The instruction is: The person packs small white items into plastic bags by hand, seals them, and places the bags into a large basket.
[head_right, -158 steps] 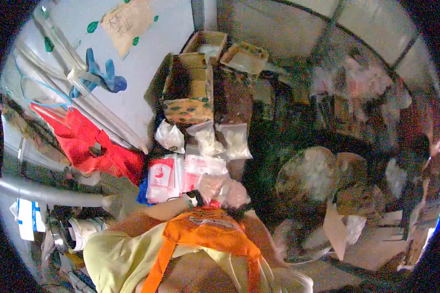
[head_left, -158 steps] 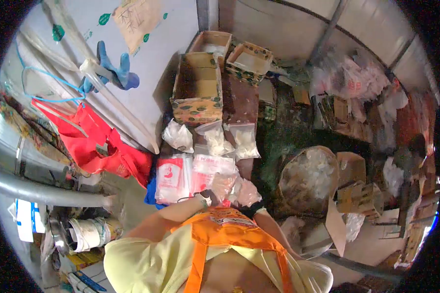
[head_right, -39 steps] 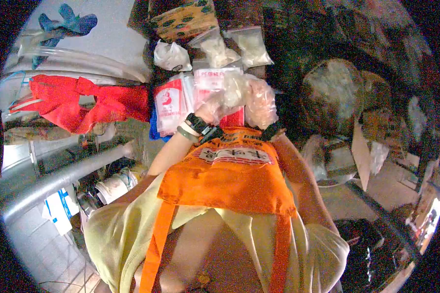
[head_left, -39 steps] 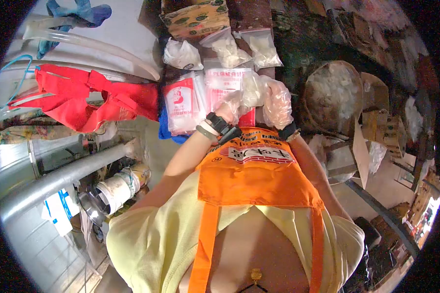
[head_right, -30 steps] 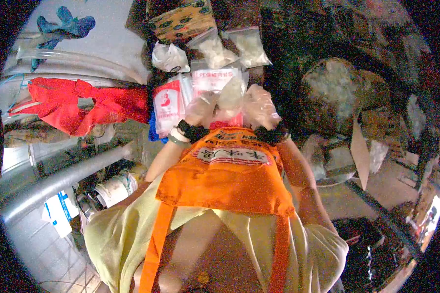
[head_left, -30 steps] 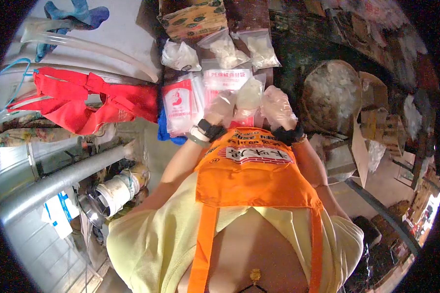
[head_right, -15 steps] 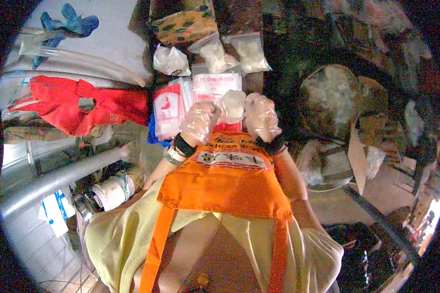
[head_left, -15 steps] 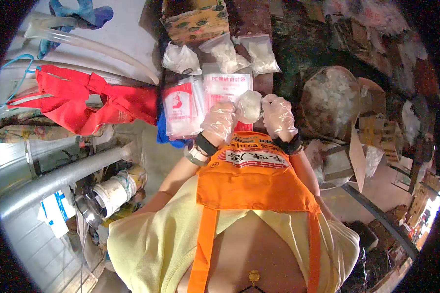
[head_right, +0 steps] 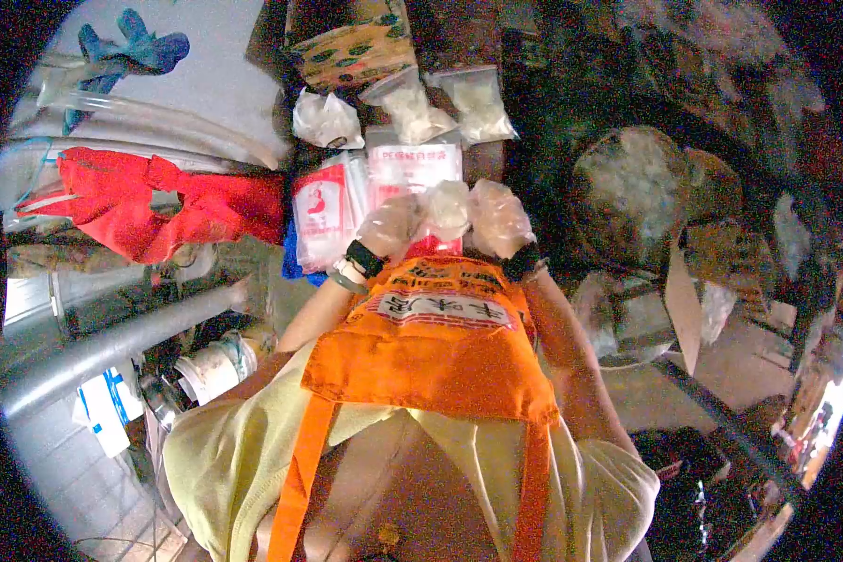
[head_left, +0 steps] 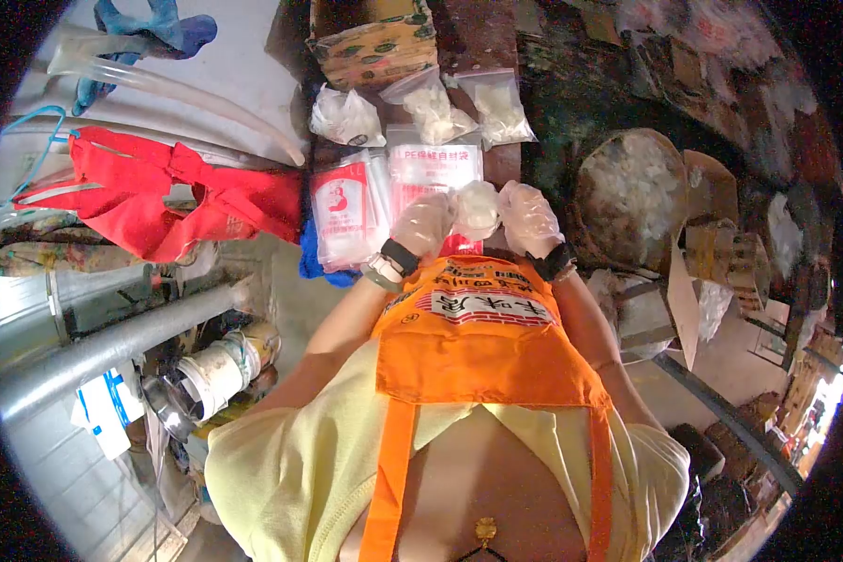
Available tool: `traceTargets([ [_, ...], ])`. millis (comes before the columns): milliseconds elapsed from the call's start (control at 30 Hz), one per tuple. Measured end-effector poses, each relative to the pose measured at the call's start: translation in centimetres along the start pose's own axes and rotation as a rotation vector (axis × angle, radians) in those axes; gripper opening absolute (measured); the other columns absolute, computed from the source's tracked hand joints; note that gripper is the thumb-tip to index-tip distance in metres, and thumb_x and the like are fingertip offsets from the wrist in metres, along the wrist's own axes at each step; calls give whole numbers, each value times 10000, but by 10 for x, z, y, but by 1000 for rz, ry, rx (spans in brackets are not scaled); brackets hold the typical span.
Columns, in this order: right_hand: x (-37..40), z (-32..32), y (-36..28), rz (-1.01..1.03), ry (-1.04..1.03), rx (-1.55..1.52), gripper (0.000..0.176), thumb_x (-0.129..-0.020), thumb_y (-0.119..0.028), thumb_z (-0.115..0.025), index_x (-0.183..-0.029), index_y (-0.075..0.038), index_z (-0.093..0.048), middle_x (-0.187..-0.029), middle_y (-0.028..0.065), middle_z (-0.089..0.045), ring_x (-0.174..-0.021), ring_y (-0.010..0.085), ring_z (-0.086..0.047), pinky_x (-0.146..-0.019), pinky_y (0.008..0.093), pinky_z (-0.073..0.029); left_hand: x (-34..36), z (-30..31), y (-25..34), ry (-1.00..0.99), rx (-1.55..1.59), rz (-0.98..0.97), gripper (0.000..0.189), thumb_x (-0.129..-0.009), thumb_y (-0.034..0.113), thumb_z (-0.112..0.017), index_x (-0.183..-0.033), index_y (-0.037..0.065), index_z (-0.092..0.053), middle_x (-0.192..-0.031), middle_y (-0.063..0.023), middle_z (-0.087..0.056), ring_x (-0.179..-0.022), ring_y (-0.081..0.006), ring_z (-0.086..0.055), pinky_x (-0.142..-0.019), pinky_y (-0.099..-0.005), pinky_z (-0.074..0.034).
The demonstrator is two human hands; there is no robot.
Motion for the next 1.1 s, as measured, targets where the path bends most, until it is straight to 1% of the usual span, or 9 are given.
traceTargets([
  [267,-8,-39,45,57,337,325,120,-891,-26,-554,-1010,-34,-569,-810,178,-608,-716,342,-636,-604,407,-508,-1,51,18,331,-30,-108,79,-804,128,-602,-834,57,-584,-746,-144,-592,-737,-344,-619,-646,-444,-490],
  [333,5,38,-13,73,375,-57,105,-905,-39,-553,-1008,-37,-567,-744,172,-600,-651,359,-618,-570,402,-502,4,48,6,338,-16,-103,129,-814,166,-614,-867,52,-587,-731,-139,-572,-762,-349,-612,-663,-443,-490],
  [500,18,13,19,-164,189,-426,189,-908,-69,-607,-1096,-45,-603,-688,-23,-551,-583,66,-511,-512,239,-429,13,53,-7,242,105,-30,140,-823,165,-625,-853,33,-590,-733,-140,-560,-761,-356,-601,-667,-448,-488],
  [600,25,-24,39,-246,123,-950,158,-937,-81,-578,-1087,-47,-618,-733,-19,-569,-613,72,-519,-532,233,-430,19,17,-22,198,90,-100,147,-824,168,-638,-798,32,-587,-750,-168,-579,-756,-371,-607,-671,-465,-482],
  [667,21,-17,23,234,270,-1457,185,-945,-138,-590,-1098,-39,-620,-752,-20,-573,-632,70,-520,-540,234,-434,16,18,-21,173,205,54,171,-805,178,-670,-732,52,-580,-764,-172,-594,-752,-373,-609,-669,-463,-472],
  [900,37,28,-5,-200,82,-890,144,-905,-155,-651,-926,-12,-648,-792,35,-609,-663,129,-555,-591,279,-456,18,62,2,131,232,-22,240,-892,235,-584,-803,12,-597,-710,-208,-589,-724,-399,-618,-653,-489,-480],
  [967,40,16,11,-155,97,-1214,152,-907,-154,-648,-958,-11,-641,-796,62,-616,-673,136,-565,-600,281,-469,18,58,-3,42,143,20,297,-913,270,-563,-783,5,-597,-713,-211,-589,-730,-406,-616,-660,-486,-479],
  [1033,43,7,20,-513,-32,-1079,226,-896,-190,-626,-1029,-7,-616,-785,84,-608,-668,145,-565,-617,290,-496,12,42,-19,-166,149,203,372,-946,357,-503,-874,25,-655,-785,-203,-637,-769,-395,-632,-725,-462,-500],
  [1100,34,-22,52,-173,191,-1022,244,-897,-215,-623,-962,17,-663,-756,45,-618,-668,119,-559,-632,269,-475,10,17,-40,-327,250,330,431,-972,409,-451,-986,49,-687,-905,-177,-683,-854,-380,-648,-772,-450,-519],
])
Point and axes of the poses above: each hand's wrist, its own x-axis away from the middle knuckle, its own z-axis out of the back of the hand, y = z × x, the point moved 10 cm from there along -x, towards the middle knuckle
